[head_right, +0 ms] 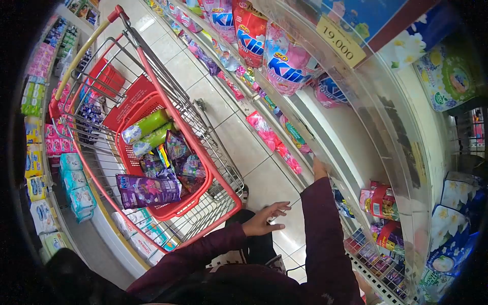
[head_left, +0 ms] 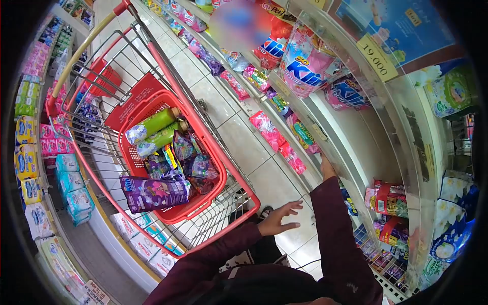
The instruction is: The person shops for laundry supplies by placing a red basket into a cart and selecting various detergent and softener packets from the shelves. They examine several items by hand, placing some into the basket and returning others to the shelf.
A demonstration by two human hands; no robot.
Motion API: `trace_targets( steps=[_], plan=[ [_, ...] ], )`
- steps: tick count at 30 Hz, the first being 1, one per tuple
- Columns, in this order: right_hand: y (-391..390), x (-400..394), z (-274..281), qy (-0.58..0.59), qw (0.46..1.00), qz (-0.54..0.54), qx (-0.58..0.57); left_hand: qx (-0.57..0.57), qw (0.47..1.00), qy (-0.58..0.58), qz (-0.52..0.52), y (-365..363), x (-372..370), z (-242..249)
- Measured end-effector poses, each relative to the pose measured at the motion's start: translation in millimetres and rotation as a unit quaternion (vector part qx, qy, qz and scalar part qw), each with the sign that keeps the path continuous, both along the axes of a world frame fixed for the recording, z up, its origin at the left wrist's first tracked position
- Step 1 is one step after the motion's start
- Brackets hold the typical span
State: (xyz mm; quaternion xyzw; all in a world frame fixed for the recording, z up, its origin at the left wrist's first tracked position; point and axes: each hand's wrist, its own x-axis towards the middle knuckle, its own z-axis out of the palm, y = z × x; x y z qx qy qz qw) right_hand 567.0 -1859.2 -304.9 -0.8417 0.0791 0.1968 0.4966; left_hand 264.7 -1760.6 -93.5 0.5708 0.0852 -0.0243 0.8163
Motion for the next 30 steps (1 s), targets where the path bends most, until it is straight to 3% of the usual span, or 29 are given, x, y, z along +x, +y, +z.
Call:
trace_targets(
  steps=[2,8,16,20,23,25,26,28,30],
  plan=[
    [4.7,1.2,-1.2,0.008,1.0,-0.016,-0.016,0.012,1.0,-0.005,-0.026,4.3,-10.0,21.3],
    [29.3,-6.0,28.2,0.045,0.996,0.016,0.076,0.011,0.998,-0.055,0.001,21.2,-40.4,53.7],
    [29.8,-10.9,60.9,0.101,0.977,0.063,0.18,0.079,0.983,-0.114,0.119,55.4,-81.2,110.9],
    [40.9,-28.6,95.7,0.117,0.963,0.084,0.228,0.265,0.922,-0.088,0.268,72.2,-105.3,120.9],
    [49.5,-37.3,114.5,0.123,0.952,0.102,0.26,0.353,0.885,-0.033,0.302,79.9,-117.4,129.3],
    [38.7,-35.5,103.3,0.038,0.97,0.14,0.196,0.545,0.791,0.094,0.263,81.6,-127.6,128.9],
    [34.6,-35.4,104.3,0.038,0.968,0.146,0.198,0.546,0.788,0.095,0.269,79.8,-134.8,128.6],
    [24.4,-39.3,105.7,0.043,0.992,0.108,-0.05,0.564,0.752,0.19,0.282,73.7,-153.0,125.2],
    [8.6,-63.6,105.5,-0.003,0.994,0.098,-0.043,0.61,0.702,0.244,0.274,65.2,-179.1,113.3]
  ],
)
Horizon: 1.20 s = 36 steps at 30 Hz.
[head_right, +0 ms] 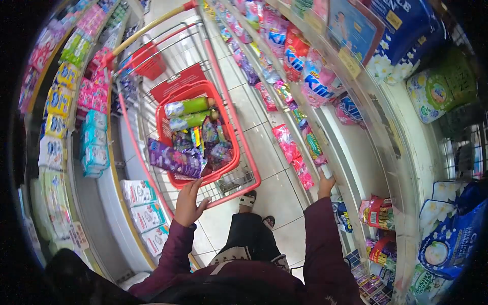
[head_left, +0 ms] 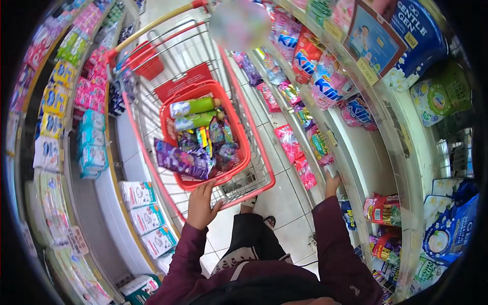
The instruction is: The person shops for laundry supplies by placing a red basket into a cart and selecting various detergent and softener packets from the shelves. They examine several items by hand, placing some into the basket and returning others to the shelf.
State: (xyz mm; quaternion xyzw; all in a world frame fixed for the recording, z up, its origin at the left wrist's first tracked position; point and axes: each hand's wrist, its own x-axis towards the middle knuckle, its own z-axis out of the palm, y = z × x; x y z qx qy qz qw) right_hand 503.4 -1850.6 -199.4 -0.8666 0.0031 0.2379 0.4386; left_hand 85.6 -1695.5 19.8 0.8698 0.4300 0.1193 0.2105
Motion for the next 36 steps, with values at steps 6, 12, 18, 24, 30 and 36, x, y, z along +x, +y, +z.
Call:
trace_targets(
  steps=[6,12,18,24,30,36],
  plan=[
    [-46.2,-128.5,12.7,-0.001,0.981,0.123,0.148,-0.011,0.996,-0.044,0.071,-28.9,-51.3,-13.4],
    [5.6,-270.2,202.3,-0.321,0.748,0.544,0.206,0.03,0.964,-0.231,0.126,37.4,-61.7,24.2],
    [78.6,-330.1,213.9,-0.315,0.623,0.713,0.065,0.23,0.94,0.229,0.108,128.7,-65.4,-8.5],
    [83.3,-332.4,206.2,-0.297,0.596,0.746,0.002,0.05,0.854,0.503,-0.124,166.9,-70.2,-25.9],
    [86.5,-333.8,208.8,-0.286,0.611,0.738,-0.009,0.106,0.877,0.441,-0.155,202.4,-77.5,-4.8],
    [86.9,-334.3,214.4,-0.267,0.643,0.718,-0.01,0.095,0.934,0.114,-0.325,245.3,-62.9,20.3]
  ],
)
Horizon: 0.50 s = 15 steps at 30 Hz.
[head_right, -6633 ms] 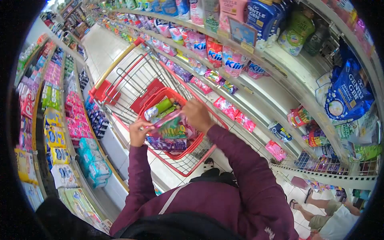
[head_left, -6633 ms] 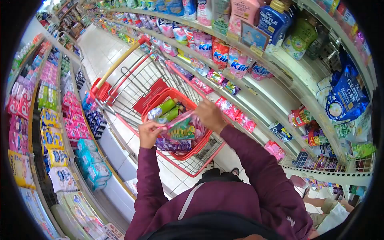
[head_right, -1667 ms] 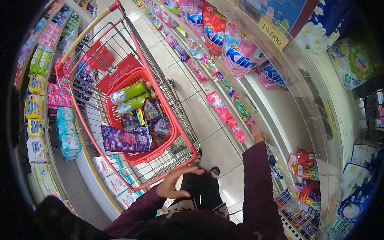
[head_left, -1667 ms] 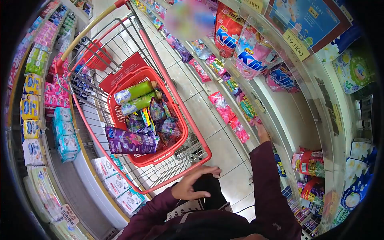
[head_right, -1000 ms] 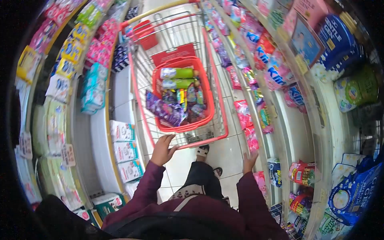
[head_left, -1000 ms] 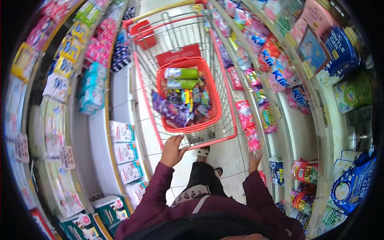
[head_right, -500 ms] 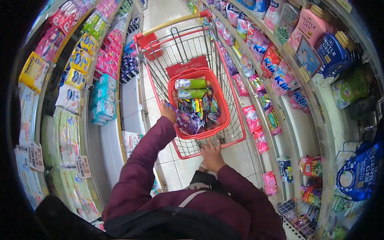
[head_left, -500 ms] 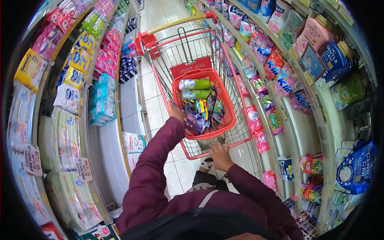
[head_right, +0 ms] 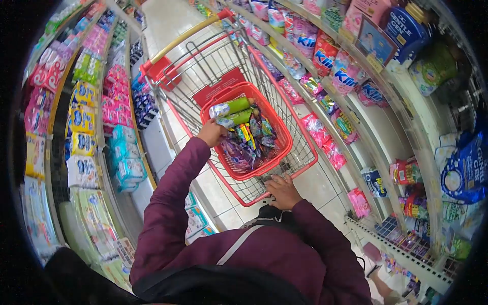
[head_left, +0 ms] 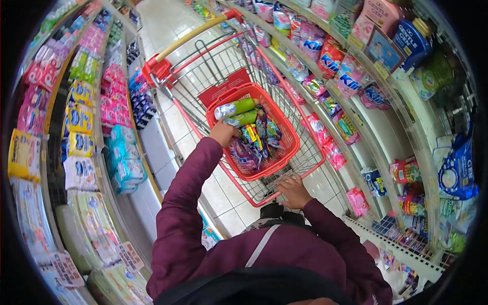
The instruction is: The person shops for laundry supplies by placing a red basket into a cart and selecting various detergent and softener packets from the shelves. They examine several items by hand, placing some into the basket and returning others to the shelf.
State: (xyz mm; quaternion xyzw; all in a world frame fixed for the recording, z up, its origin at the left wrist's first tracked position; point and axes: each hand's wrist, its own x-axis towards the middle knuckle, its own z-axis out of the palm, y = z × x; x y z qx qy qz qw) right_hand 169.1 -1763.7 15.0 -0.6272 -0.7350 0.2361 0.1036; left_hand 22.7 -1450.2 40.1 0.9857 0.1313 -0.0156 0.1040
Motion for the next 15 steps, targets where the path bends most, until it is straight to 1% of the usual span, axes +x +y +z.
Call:
trace_targets(
  steps=[1,2,4,5,6,7,8,9,11,12,13,14,15],
  plan=[
    [-0.2,0.7,-0.7,0.0,1.0,-0.01,0.0,0.004,0.997,0.073,-0.01,-4.5,11.5,12.6],
    [-0.1,1.7,-1.0,0.013,1.0,-0.005,-0.008,0.005,0.997,0.072,-0.022,-12.0,19.9,28.1],
    [-0.1,2.8,-3.0,0.028,0.999,-0.014,-0.016,-0.003,0.999,-0.036,-0.026,-29.9,29.0,53.7],
    [2.8,3.6,-5.0,0.141,0.986,-0.091,-0.021,0.019,0.997,-0.069,-0.039,-37.7,32.4,74.2],
    [6.9,4.7,-5.4,0.253,0.953,-0.165,-0.023,0.019,0.996,-0.067,-0.051,-45.8,36.0,96.2],
    [13.0,5.1,2.7,0.255,0.951,-0.176,-0.02,0.03,0.991,-0.113,-0.063,-54.7,39.9,118.6],
    [21.6,5.2,20.6,0.335,0.903,-0.262,0.058,0.039,0.984,-0.16,-0.075,-64.3,44.0,138.9],
    [30.2,7.1,41.9,0.405,0.836,-0.343,0.136,0.038,0.983,-0.16,-0.086,-75.1,48.8,157.0],
    [45.6,16.0,98.4,0.276,0.867,-0.315,0.27,0.064,0.969,-0.185,-0.149,-100.5,59.6,184.9],
    [51.9,18.2,117.0,0.268,0.864,-0.327,0.271,0.068,0.958,-0.22,-0.173,-114.4,64.7,191.0],
    [56.4,20.0,132.2,0.221,0.871,-0.302,0.317,0.061,0.95,-0.243,-0.185,-128.2,69.3,193.1],
    [53.2,22.3,139.3,0.172,0.875,-0.275,0.36,0.054,0.942,-0.266,-0.197,-141.7,72.9,195.5],
    [44.6,24.8,137.3,0.162,0.871,-0.29,0.361,0.047,0.943,-0.265,-0.197,-154.6,75.5,203.8]
  ],
)
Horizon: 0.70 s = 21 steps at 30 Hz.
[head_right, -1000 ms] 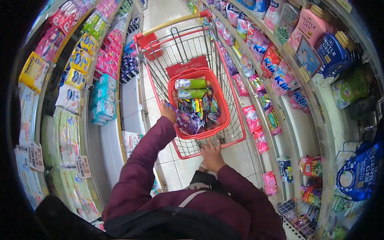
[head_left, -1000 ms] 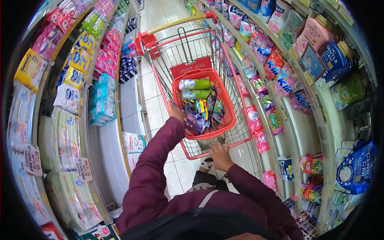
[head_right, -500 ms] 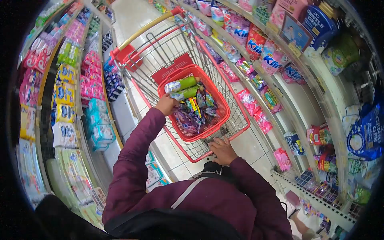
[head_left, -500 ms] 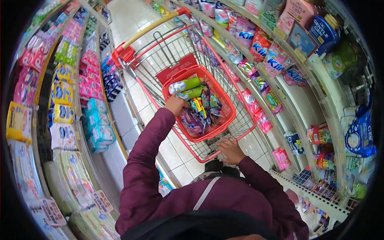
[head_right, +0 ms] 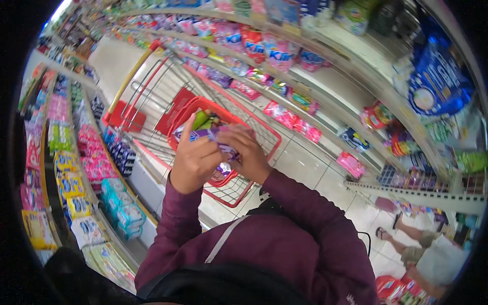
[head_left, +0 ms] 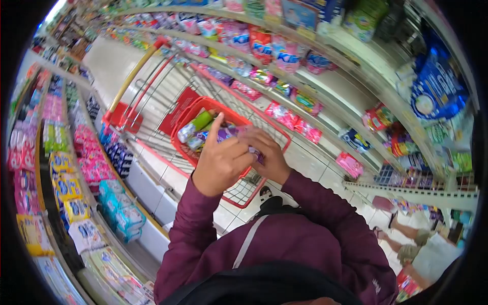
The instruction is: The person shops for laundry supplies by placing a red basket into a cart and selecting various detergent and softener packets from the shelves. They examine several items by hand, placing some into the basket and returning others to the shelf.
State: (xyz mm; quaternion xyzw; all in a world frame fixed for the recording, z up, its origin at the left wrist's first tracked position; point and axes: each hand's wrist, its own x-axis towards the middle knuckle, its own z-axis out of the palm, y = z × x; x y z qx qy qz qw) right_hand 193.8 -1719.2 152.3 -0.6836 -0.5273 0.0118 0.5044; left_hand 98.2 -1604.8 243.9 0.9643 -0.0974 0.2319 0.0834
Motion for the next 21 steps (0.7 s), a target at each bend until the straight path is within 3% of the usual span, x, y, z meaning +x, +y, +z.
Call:
trace_targets(
  steps=[2,5,7,9,11,12,13,15,16,17,19,20,21],
  plan=[
    [-15.4,6.1,-6.5,0.051,0.998,0.026,0.037,-0.045,0.998,-0.03,-0.012,-14.7,9.4,2.3],
    [-58.7,9.6,-2.6,0.088,0.996,-0.032,0.001,-0.131,0.99,-0.03,-0.035,-35.8,20.7,-12.9],
    [-87.6,14.7,4.2,0.099,0.993,-0.053,-0.029,-0.26,0.964,-0.06,-0.002,-58.3,33.9,-19.9],
    [-114.3,14.3,4.7,0.196,0.974,-0.106,-0.03,-0.273,0.961,-0.042,-0.021,-64.2,38.9,-38.1],
    [-137.5,15.8,-5.2,0.229,0.961,-0.14,-0.062,-0.501,0.865,-0.027,0.019,-74.4,46.0,-61.5],
    [-147.3,16.0,-8.4,0.244,0.956,-0.155,-0.046,-0.559,0.829,0.018,-0.006,-73.3,48.8,-80.5],
    [-156.4,18.1,-11.2,0.258,0.951,-0.168,-0.03,-0.56,0.828,0.022,-0.011,-75.7,52.0,-95.3],
    [-173.4,25.2,-17.1,0.285,0.941,-0.18,-0.025,-0.786,0.584,0.16,-0.122,-81.7,59.3,-121.2],
    [-181.5,28.8,-18.2,0.311,0.931,-0.188,-0.02,-0.789,0.554,0.222,-0.147,-80.7,58.5,-150.6],
    [-187.6,34.0,-16.6,0.31,0.931,-0.193,-0.02,-0.749,0.576,0.275,-0.176,-90.0,63.9,-155.5],
    [-196.9,44.8,-12.1,0.379,0.903,-0.194,0.06,-0.787,0.521,0.283,-0.171,-119.7,64.4,-163.7],
    [-201.7,50.2,-14.1,0.414,0.887,-0.195,0.06,-0.788,0.519,0.282,-0.173,-132.0,69.7,-157.0],
    [-204.7,53.6,-20.1,0.412,0.889,-0.194,0.057,-0.771,0.553,0.278,-0.148,-142.2,75.1,-151.1]
  ],
)
